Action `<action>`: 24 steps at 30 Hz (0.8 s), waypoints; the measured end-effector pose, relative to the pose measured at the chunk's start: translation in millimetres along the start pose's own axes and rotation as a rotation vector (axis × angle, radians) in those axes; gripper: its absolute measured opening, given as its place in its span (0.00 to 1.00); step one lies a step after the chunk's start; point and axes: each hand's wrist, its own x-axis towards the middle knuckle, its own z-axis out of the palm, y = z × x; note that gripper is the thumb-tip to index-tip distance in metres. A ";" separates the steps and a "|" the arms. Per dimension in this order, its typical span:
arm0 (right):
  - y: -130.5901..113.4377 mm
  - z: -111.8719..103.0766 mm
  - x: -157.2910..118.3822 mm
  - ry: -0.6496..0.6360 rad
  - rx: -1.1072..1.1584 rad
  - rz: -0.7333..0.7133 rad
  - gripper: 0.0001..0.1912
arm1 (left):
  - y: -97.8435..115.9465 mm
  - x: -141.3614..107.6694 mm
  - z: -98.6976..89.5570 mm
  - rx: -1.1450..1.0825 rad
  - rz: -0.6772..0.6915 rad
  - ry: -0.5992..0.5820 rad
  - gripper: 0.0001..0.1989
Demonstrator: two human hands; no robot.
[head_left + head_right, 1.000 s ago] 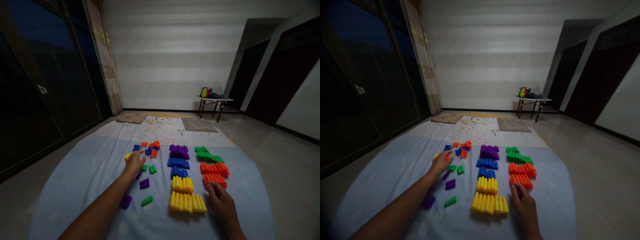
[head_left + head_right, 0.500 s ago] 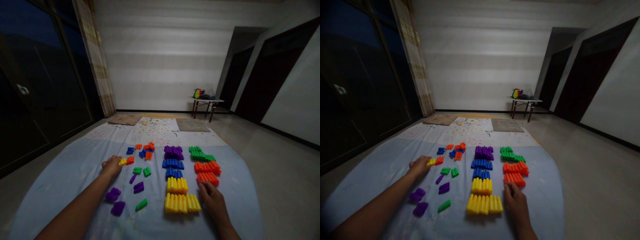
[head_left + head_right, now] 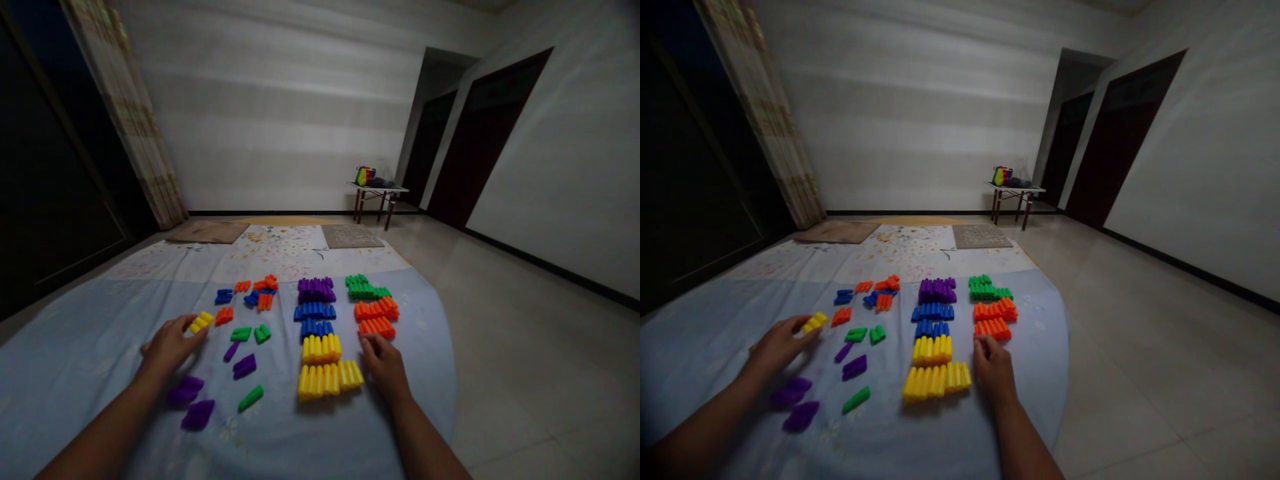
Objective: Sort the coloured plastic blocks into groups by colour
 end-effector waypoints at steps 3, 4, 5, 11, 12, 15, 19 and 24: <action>-0.5 -0.2 -0.1 0.025 0.010 -0.004 0.21 | 30.6 -26.6 -3.3 -0.137 0.146 -0.010 0.26; -0.7 -0.2 -0.1 0.031 0.010 -0.004 0.22 | 43.2 -37.5 -3.9 -0.177 0.209 -0.021 0.27; -0.8 -0.3 -0.2 0.035 0.009 -0.004 0.22 | 56.3 -49.1 -4.3 -0.211 0.273 -0.038 0.27; -2.0 -0.9 -1.5 0.027 -0.016 -0.025 0.22 | 124.2 -118.9 0.2 -0.318 0.590 -0.214 0.21; -2.2 -1.0 -1.7 0.023 -0.015 -0.025 0.22 | 131.4 -126.9 2.5 -0.320 0.638 -0.236 0.21; -3.3 -1.4 -2.0 0.011 -0.016 -0.025 0.21 | 146.4 -140.7 10.0 -0.296 0.728 -0.290 0.21; -4.8 -1.6 -1.6 0.014 -0.018 -0.029 0.21 | 157.1 -142.6 13.4 -0.230 0.760 -0.343 0.22; -2.6 -0.9 -1.1 0.005 -0.013 -0.012 0.23 | 161.0 -142.0 7.7 -0.195 0.741 -0.394 0.24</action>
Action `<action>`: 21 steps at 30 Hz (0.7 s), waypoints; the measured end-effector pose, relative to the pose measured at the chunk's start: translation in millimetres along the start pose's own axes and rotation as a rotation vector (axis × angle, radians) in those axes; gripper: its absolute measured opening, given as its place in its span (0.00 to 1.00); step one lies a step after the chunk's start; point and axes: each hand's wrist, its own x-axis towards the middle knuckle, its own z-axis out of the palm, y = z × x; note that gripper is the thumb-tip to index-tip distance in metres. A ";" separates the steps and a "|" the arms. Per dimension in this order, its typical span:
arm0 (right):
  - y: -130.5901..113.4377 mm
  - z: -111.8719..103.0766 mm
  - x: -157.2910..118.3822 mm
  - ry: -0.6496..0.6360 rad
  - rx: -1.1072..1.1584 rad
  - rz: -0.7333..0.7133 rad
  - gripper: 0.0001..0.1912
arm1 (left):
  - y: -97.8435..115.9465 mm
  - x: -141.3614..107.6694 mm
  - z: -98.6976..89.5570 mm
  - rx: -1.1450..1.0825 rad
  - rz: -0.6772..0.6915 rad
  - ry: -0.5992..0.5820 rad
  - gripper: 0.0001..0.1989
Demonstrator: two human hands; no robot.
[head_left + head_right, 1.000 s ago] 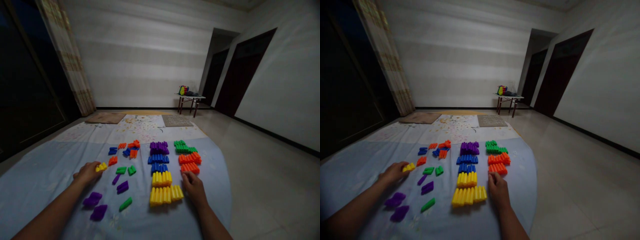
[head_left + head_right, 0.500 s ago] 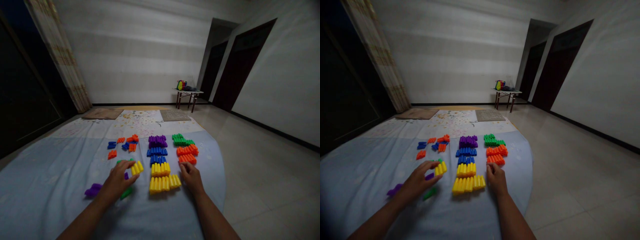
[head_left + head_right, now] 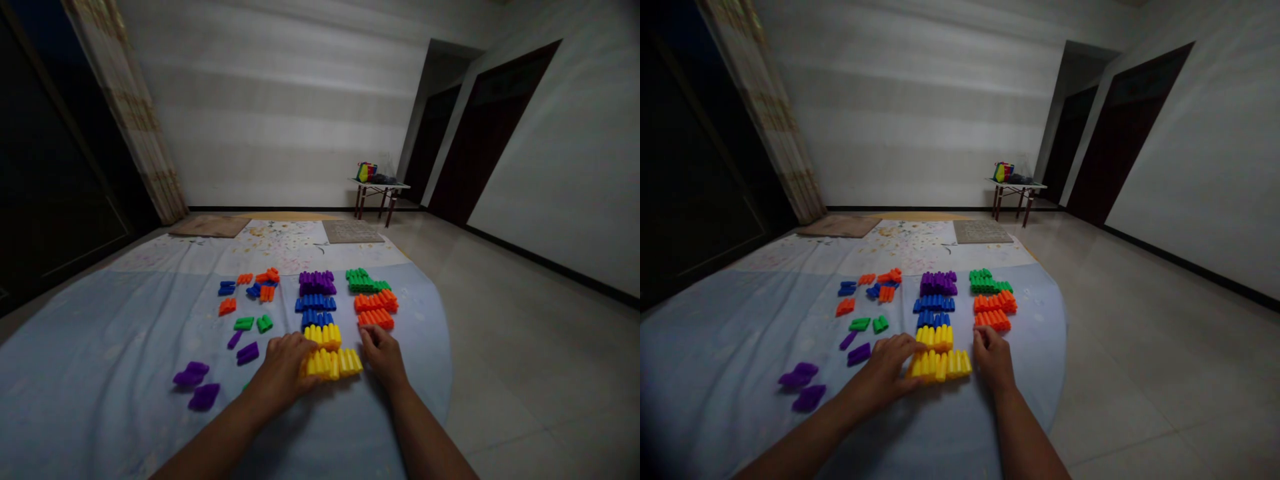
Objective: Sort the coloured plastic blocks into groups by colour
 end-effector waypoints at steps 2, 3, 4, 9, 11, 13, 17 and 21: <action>1.7 0.4 0.0 -0.006 0.004 0.004 0.23 | 0.5 -1.9 -0.3 0.001 -0.006 0.015 0.25; 2.5 0.6 0.0 -0.010 0.009 0.004 0.23 | 0.6 -3.0 0.2 0.004 -0.007 0.024 0.26; 3.2 0.7 0.0 -0.012 0.015 0.003 0.23 | 0.7 -4.2 1.0 0.008 -0.004 0.030 0.28; 4.2 0.1 0.6 -0.013 0.018 0.007 0.23 | 1.6 -7.5 5.1 0.046 0.046 0.035 0.28; 3.6 -0.7 0.6 -0.018 0.014 0.007 0.23 | 0.8 -7.3 5.3 0.060 0.057 0.040 0.23; 3.0 -1.3 0.3 -0.020 0.009 0.007 0.24 | -1.0 -7.1 4.9 0.061 0.064 0.048 0.19; 3.4 -1.0 -0.1 -0.013 -0.001 0.000 0.24 | -1.4 -8.3 4.0 0.042 0.077 0.059 0.19; 4.1 -0.9 -0.2 -0.019 -0.007 0.002 0.24 | 8.2 -9.4 6.2 0.031 0.065 0.065 0.26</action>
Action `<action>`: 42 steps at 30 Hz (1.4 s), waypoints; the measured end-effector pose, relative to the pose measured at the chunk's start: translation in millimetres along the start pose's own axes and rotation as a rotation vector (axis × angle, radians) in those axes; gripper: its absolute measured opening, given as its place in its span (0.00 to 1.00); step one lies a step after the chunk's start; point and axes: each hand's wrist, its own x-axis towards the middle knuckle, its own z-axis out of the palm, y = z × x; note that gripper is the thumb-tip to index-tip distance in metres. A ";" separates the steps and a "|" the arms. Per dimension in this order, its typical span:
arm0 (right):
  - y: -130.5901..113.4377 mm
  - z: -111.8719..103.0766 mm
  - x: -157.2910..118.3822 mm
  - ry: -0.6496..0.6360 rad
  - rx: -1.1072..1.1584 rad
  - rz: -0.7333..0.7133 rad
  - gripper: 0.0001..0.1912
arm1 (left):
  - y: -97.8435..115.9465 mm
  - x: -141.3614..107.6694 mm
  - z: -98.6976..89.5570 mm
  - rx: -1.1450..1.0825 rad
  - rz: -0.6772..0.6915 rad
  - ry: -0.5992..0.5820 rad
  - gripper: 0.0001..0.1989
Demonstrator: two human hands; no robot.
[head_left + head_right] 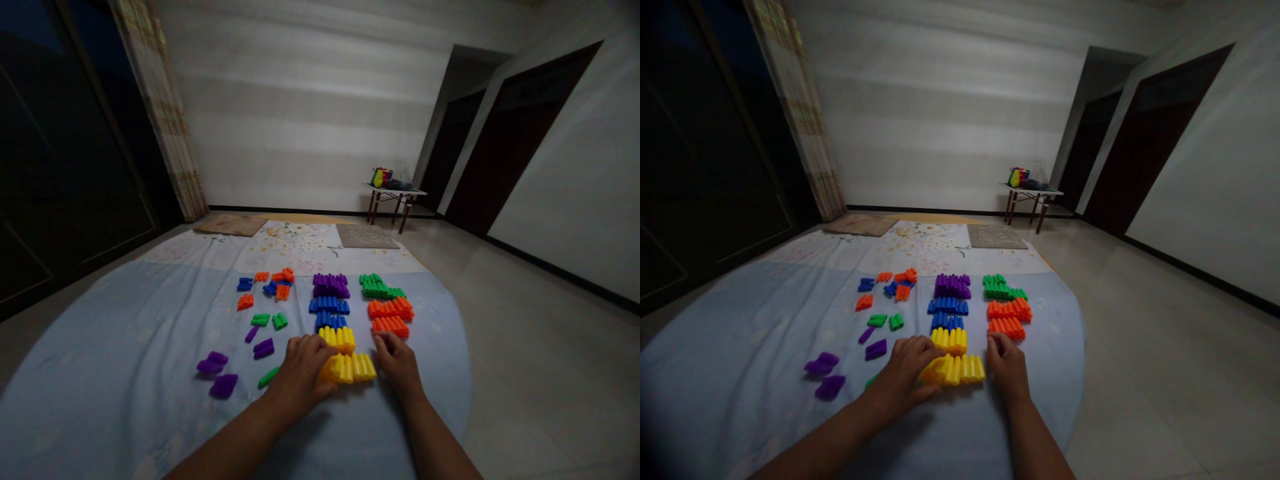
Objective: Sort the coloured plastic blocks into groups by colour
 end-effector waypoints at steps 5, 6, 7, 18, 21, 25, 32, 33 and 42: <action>-4.6 -3.3 -3.2 -0.014 -0.045 -0.006 0.22 | 9.9 4.1 9.0 0.041 0.023 0.015 0.30; -5.7 -4.0 -3.9 -0.015 -0.043 -0.008 0.22 | 10.1 5.2 11.4 0.048 0.031 0.019 0.30; -6.6 -4.6 -4.5 -0.018 -0.039 -0.007 0.21 | 9.9 6.4 13.9 0.053 0.038 0.029 0.29; 2.9 -5.1 -3.5 -0.055 -0.041 0.035 0.22 | 2.7 -6.1 -0.9 0.013 0.001 0.275 0.21; 3.0 -5.9 -3.4 -0.053 -0.056 0.040 0.21 | -23.2 -22.3 -18.2 0.052 -0.116 0.402 0.15; 0.8 -7.8 -3.5 -0.036 -0.053 0.040 0.21 | -71.8 -47.6 -42.3 0.174 -0.407 0.394 0.17; -1.1 -8.0 -2.7 0.014 -0.015 0.052 0.23 | -133.0 -75.4 -61.1 0.207 -0.779 0.089 0.26; -1.9 -8.0 -2.6 0.017 0.002 0.054 0.23 | -139.8 -76.2 -60.7 0.194 -0.763 0.055 0.25; -28.4 -20.8 -7.4 0.067 0.102 0.012 0.22 | -167.9 -59.1 -64.9 -0.076 -0.697 0.081 0.22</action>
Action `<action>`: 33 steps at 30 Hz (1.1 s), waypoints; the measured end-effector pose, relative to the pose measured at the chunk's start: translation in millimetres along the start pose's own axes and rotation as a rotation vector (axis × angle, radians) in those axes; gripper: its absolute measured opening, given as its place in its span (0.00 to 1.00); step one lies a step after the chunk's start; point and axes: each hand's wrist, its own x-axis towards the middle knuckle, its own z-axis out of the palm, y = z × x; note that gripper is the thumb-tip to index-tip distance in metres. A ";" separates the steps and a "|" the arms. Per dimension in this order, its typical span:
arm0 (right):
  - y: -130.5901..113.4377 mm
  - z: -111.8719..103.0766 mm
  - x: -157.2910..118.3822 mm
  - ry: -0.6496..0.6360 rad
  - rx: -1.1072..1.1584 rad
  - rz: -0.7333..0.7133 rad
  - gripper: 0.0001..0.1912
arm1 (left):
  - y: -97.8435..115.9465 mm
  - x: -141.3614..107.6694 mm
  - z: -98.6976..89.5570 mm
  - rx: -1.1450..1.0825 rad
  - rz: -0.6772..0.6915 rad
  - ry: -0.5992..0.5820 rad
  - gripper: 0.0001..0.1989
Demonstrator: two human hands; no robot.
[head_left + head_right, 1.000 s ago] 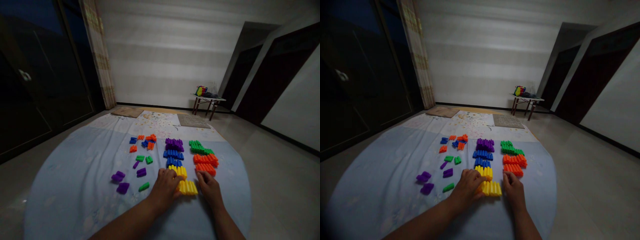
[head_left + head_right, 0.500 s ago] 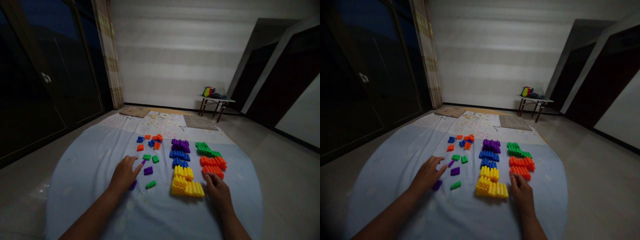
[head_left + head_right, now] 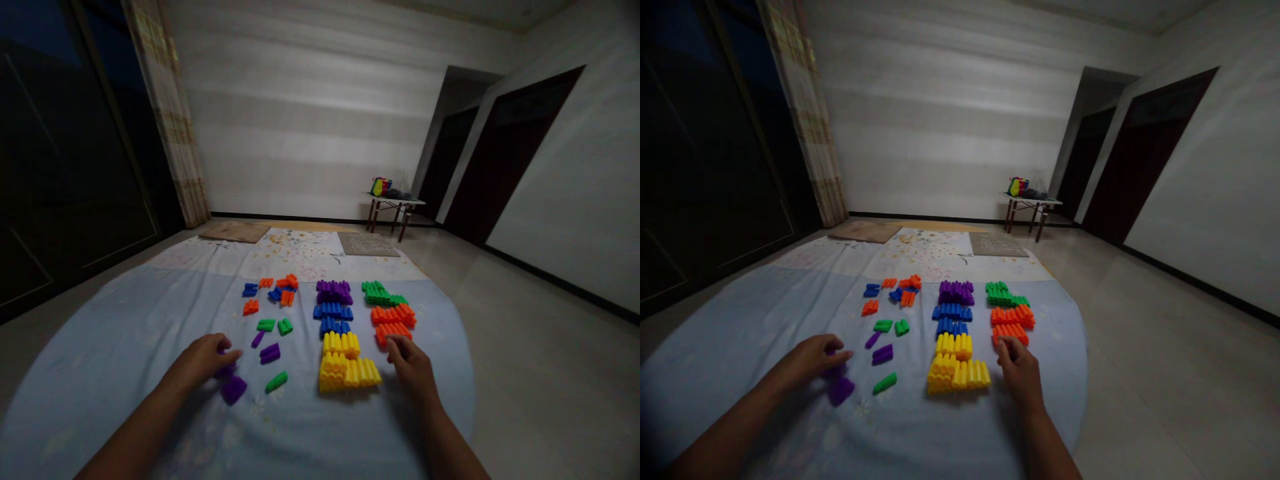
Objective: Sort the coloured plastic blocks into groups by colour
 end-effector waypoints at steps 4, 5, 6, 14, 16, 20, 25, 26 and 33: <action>5.6 -2.8 -4.0 -0.056 -0.022 0.002 0.22 | 5.9 7.1 7.6 -0.232 0.027 0.167 0.26; 10.5 -2.7 -5.1 -0.070 -0.041 0.008 0.22 | 5.5 7.0 10.4 -0.255 0.040 0.205 0.26; 16.0 -2.4 -6.1 -0.083 -0.061 0.017 0.22 | 4.3 6.0 12.9 -0.268 0.056 0.236 0.26; 37.8 6.4 -7.5 -0.089 -0.159 0.069 0.22 | -11.8 -12.0 8.4 -0.227 0.072 0.162 0.30; 35.2 7.2 -6.9 -0.100 -0.149 0.055 0.21 | -16.4 -8.3 4.9 -0.233 0.132 0.126 0.29; 30.8 7.0 -6.1 -0.137 -0.108 0.024 0.21 | -21.7 4.0 2.7 -0.223 0.295 0.004 0.27; 26.4 8.1 -6.5 -0.123 -0.053 0.008 0.20 | -14.0 9.0 6.8 -0.026 0.221 -0.026 0.28; 25.2 8.2 -6.8 -0.120 -0.041 0.006 0.20 | -11.5 9.2 7.7 0.011 0.175 -0.007 0.30; 21.5 7.8 -7.0 -0.130 -0.014 0.030 0.18 | -5.2 17.6 3.3 -0.022 0.271 -0.074 0.31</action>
